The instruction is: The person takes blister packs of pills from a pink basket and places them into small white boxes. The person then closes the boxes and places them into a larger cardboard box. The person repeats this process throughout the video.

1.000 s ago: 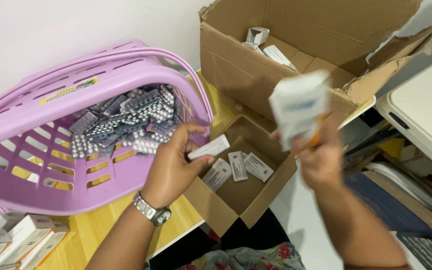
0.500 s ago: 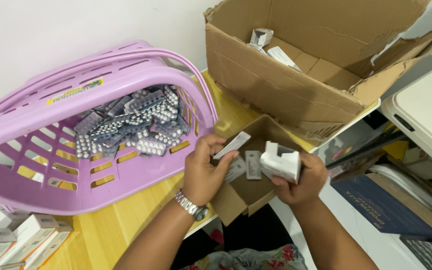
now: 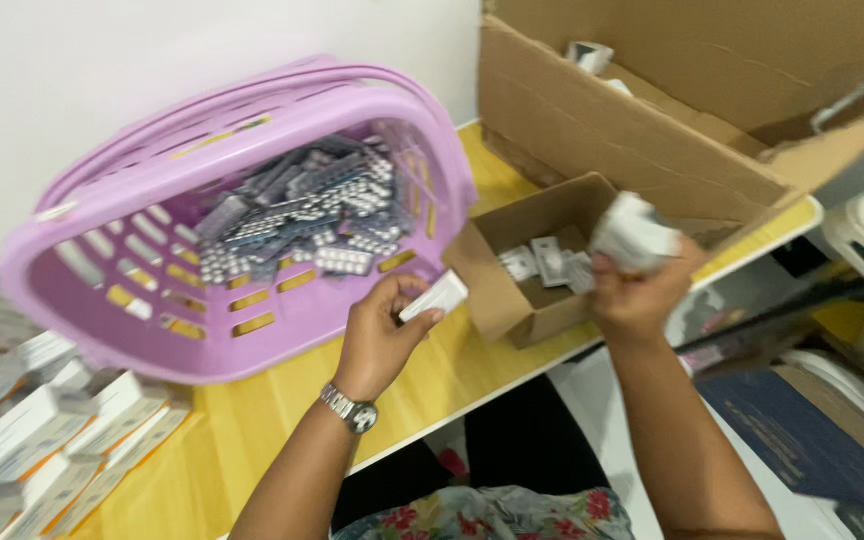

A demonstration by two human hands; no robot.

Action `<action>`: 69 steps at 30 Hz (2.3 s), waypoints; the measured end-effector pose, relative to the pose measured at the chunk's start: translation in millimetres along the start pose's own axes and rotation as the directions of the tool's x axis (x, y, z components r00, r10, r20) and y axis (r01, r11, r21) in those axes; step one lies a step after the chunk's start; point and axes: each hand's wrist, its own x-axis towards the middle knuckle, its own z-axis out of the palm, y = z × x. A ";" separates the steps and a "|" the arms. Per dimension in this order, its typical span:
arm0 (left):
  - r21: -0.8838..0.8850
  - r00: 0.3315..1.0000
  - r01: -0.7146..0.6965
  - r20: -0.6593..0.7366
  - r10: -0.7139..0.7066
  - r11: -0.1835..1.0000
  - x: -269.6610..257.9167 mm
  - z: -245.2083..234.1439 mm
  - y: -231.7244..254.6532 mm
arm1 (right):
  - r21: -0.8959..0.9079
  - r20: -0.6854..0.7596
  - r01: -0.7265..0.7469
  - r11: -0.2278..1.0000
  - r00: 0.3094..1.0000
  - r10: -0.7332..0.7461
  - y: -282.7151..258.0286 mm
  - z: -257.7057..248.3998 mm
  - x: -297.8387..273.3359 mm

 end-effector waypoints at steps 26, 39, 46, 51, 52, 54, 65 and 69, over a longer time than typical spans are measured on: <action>0.494 0.975 0.020 -0.202 0.092 0.869 -113.8 -154.2 -58.6 | 0.152 0.881 -0.297 0.943 0.473 0.007 -197.5 148.7 -83.5; 0.597 0.855 -0.436 0.041 0.517 0.674 -136.1 -122.2 -31.2 | 0.369 0.728 -0.169 0.914 0.663 -0.171 -191.5 153.3 -105.0; 0.472 0.869 -0.439 0.006 0.495 0.765 -136.1 -113.8 -50.1 | 0.278 0.868 -0.491 0.826 0.496 0.002 -186.1 153.6 -108.6; 0.411 0.830 -0.464 -0.108 0.547 0.785 -125.4 -112.4 -55.6 | 0.186 0.941 -0.472 0.862 0.337 -0.018 -190.4 152.5 -103.2; 0.379 0.803 -0.495 -0.145 0.578 0.782 -124.4 -111.9 -56.2 | 0.300 0.911 -0.326 0.896 0.378 -0.168 -188.4 154.0 -99.2; 0.304 0.806 -0.511 -0.156 0.571 0.804 -123.5 -111.7 -58.7 | 0.434 0.859 -0.207 0.877 0.389 -0.333 -186.3 156.1 -94.7; 0.636 0.849 -0.107 -0.342 0.403 0.764 -114.9 -88.9 -67.9 | 0.491 0.672 -0.118 0.863 0.682 -0.288 -225.6 127.7 -76.1; 0.658 0.855 -0.147 -0.290 0.429 0.738 -112.1 -83.2 -63.0 | 0.450 0.722 -0.302 0.840 0.677 -0.143 -229.7 134.0 -82.9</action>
